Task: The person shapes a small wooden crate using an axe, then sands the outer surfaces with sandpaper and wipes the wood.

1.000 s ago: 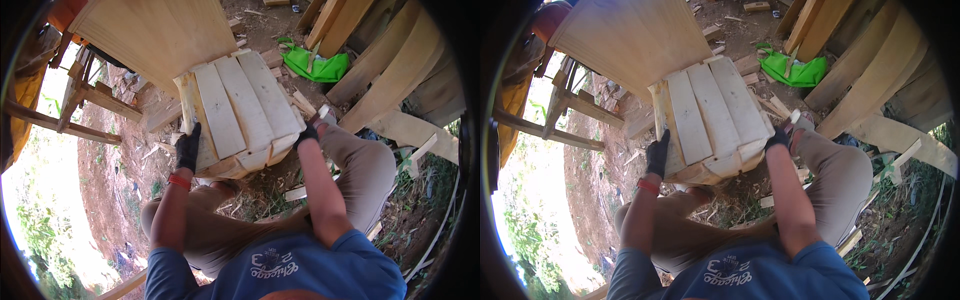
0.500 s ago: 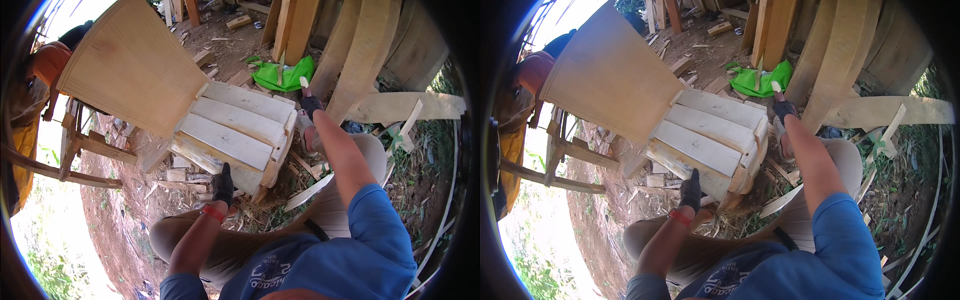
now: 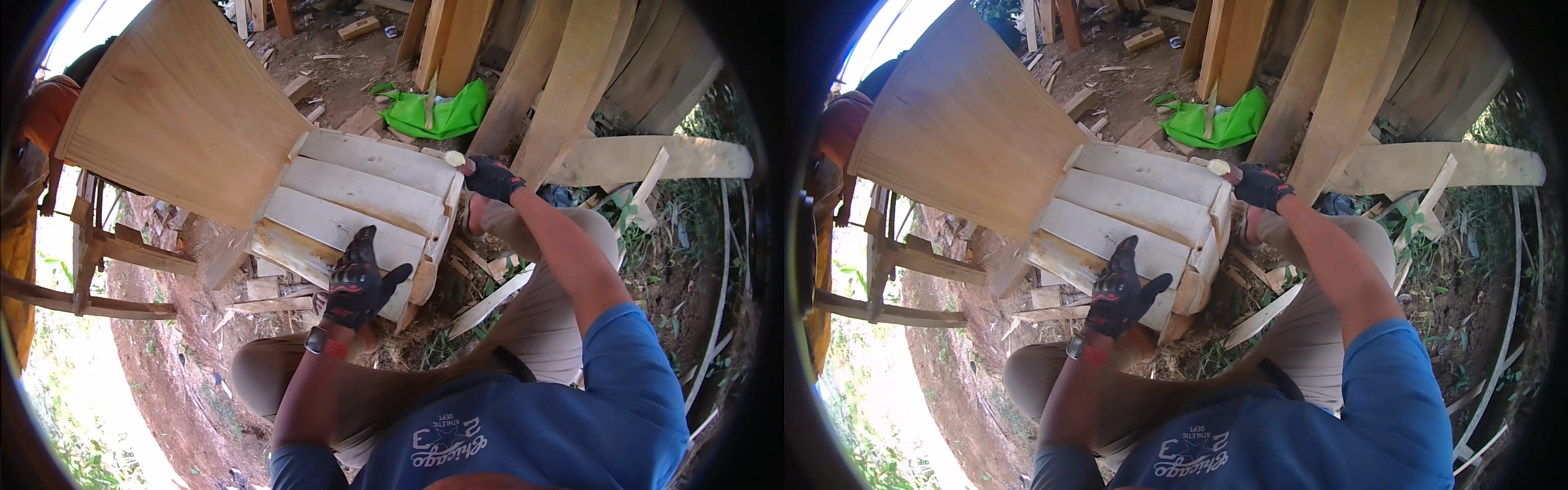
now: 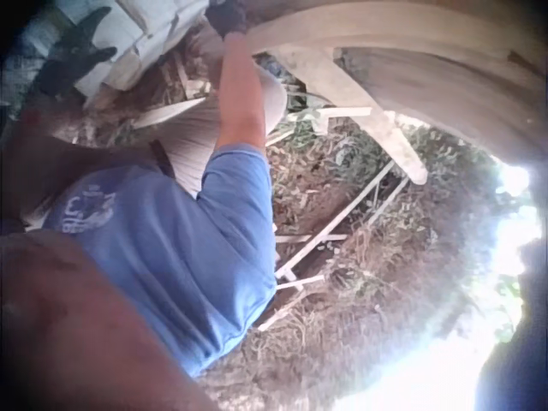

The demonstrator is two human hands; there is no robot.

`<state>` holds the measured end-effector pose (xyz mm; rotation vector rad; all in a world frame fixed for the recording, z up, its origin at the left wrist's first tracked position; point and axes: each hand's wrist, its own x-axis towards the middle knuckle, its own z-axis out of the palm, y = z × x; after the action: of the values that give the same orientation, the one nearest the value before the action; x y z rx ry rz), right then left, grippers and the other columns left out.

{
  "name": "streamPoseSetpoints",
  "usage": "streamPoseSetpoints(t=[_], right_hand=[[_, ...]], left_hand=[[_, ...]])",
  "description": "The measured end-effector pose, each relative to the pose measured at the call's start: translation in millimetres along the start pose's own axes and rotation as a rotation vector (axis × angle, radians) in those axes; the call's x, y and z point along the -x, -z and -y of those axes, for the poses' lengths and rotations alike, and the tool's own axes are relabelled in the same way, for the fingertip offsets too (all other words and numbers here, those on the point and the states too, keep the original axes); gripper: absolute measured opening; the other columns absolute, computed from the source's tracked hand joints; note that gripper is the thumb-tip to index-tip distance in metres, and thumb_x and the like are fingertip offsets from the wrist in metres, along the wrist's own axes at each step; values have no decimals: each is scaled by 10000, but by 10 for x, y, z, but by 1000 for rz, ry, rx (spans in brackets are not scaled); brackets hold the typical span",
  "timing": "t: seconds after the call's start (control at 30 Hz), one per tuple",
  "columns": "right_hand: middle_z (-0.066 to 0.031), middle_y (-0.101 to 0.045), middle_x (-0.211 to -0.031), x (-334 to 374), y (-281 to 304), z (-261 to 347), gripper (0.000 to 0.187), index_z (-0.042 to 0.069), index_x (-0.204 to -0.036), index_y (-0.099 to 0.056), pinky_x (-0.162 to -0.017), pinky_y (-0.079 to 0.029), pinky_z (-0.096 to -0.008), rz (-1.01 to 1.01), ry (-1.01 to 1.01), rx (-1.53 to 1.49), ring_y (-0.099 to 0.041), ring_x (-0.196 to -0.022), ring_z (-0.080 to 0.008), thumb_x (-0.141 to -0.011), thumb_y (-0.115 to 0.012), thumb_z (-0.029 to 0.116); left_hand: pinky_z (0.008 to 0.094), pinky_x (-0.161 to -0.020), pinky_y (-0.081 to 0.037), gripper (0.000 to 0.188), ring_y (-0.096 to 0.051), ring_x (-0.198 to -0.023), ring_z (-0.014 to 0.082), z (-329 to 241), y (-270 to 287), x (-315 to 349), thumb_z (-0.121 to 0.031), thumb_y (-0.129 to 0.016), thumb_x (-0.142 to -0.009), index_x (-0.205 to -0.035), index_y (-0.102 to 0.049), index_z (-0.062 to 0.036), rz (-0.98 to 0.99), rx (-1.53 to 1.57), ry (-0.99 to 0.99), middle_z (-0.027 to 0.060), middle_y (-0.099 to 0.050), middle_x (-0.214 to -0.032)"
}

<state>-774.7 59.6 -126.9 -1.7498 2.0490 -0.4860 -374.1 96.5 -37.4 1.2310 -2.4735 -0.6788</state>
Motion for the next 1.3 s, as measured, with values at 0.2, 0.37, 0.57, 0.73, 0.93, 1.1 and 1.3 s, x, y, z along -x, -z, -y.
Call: streamPoseSetpoints(t=[0.2, 0.37, 0.57, 0.73, 0.93, 1.1, 1.3], right_hand=[[-251, -724, -1141, -126, 89, -91, 336, 74, -1142, -698, -937, -536, -525, 144, -81, 126, -673, -1107, -452, -843, -683, 226], [-241, -720, -1142, -199, -12, -72, 381, 102, -1215, -664, -937, -532, -531, 41, 5, 173, -663, -1119, -462, -851, -675, 217], [-230, -713, -1166, -188, -57, -141, 309, 99, -1164, -639, -953, -528, -536, -11, -23, 195, -655, -1137, -461, -881, -671, 218], [-236, -712, -1158, -204, -2, -175, 313, 84, -1160, -652, -960, -532, -529, -11, 39, 210, -657, -1138, -457, -876, -667, 214], [-237, -711, -1116, -121, 10, 26, 276, 72, -1107, -663, -959, -536, -524, -73, 65, 191, -666, -1110, -452, -882, -667, 233], [-246, -702, -1119, -120, 34, -276, 270, 62, -1095, -649, -957, -527, -546, -93, 7, 276, -661, -1116, -454, -917, -646, 265], [-252, -698, -1172, -64, 42, -212, 322, 67, -1164, -643, -983, -527, -550, 1, -78, 244, -657, -1146, -454, -915, -628, 271]], left_hand=[[567, -1256, -278, 804, -403, -1502, 406, 222, -506, -72, -559, -687, -954, -1518, -481, -23, -32, -107, -415, 212, -490, -1577], [564, -1252, -294, 758, -424, -1488, 406, 309, -448, -40, -527, -710, -945, -1482, -517, -28, -37, -34, -389, 200, -501, -1571], [546, -1239, -334, 718, -475, -1451, 398, 352, -384, -23, -484, -749, -926, -1449, -540, -38, -42, -18, -388, 188, -545, -1531], [542, -1223, -362, 702, -497, -1431, 391, 274, -344, -86, -481, -757, -917, -1426, -555, -42, -50, -15, -396, 188, -561, -1511], [540, -1224, -359, 692, -496, -1430, 401, 253, -329, -31, -478, -763, -909, -1413, -574, -42, -29, -27, -352, 189, -564, -1507], [538, -1231, -346, 678, -470, -1450, 399, 267, -391, -107, -475, -748, -922, -1424, -578, -52, -19, -11, -388, 193, -546, -1523], [534, -1221, -365, 659, -475, -1445, 395, 207, -349, -56, -446, -753, -926, -1417, -578, -43, -24, -6, -374, 195, -548, -1521]])
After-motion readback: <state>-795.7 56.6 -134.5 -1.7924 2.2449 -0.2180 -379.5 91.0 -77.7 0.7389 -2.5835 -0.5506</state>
